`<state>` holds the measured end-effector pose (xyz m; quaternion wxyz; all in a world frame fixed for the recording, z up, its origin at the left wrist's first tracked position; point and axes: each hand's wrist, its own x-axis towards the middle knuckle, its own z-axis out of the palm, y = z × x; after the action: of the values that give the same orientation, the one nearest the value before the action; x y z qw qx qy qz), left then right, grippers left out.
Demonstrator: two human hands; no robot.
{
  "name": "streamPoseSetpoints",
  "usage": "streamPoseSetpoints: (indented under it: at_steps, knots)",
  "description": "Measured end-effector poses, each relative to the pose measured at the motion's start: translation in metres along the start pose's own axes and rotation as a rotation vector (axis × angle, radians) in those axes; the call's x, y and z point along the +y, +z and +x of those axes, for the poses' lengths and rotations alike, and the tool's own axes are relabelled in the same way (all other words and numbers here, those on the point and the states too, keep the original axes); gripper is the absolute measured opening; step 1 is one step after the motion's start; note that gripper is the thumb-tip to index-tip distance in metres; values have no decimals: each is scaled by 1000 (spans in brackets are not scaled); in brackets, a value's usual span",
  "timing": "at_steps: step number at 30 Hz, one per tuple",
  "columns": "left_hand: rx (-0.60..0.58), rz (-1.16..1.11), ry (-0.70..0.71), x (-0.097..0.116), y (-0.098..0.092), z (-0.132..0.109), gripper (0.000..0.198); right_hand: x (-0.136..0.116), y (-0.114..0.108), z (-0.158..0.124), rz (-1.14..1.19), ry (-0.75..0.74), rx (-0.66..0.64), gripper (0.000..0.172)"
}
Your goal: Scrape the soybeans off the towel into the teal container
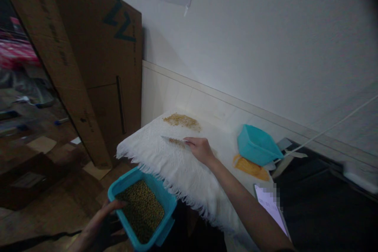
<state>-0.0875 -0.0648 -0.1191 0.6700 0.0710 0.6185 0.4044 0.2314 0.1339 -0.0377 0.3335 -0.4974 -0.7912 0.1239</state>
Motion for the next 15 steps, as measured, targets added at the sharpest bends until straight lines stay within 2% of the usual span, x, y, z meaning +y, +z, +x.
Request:
streamPoseSetpoints:
  at_steps: [3, 8, 11, 15]
  knots:
    - [-7, 28, 15, -2, 5, -2, 39, -3, -5, -4, 35, -4, 12, 31]
    - [-9, 37, 36, -3, 12, -3, 48, 0, -13, -1, 44, 27, 131, 28]
    - [-6, 28, 33, -3, 12, -1, 55, 2, -9, 2, 39, 56, 168, 28]
    - [-20, -3, 0, -3, 9, 5, 61, 1, 3, -3, 40, 52, 143, 30]
